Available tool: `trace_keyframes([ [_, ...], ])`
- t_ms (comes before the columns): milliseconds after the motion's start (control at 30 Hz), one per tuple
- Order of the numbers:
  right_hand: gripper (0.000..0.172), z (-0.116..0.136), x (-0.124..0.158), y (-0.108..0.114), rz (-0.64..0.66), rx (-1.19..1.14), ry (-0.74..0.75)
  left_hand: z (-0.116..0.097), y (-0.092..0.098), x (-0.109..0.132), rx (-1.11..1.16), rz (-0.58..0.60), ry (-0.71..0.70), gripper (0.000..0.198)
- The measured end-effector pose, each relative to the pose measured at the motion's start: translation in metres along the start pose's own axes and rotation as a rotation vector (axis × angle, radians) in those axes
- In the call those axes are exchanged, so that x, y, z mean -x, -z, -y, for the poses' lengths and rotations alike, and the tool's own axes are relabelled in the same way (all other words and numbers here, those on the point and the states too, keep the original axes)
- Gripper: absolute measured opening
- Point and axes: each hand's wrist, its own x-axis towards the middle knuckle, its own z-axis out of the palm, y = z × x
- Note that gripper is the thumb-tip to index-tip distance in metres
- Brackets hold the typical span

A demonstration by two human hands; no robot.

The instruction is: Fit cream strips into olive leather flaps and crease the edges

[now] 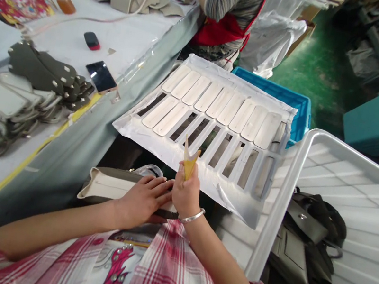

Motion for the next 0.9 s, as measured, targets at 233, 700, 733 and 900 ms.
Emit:
trace_keyframes([
  [233,0.015,-0.002,-0.005,0.002,0.014,-0.143,-0.011,-0.006,0.004,0.002,-0.028,-0.038,0.025,0.072],
  [700,0.030,0.005,0.003,0.005,-0.058,-0.479,-0.092,-0.008,0.001,0.016,-0.042,-0.121,0.054,0.081],
  [733,0.029,0.003,0.003,0.003,-0.056,-0.467,-0.092,-0.008,0.001,0.016,-0.040,-0.123,0.052,0.080],
  [900,0.026,0.001,0.003,-0.001,0.022,-0.373,-0.087,-0.006,0.000,0.014,-0.033,-0.133,0.043,0.079],
])
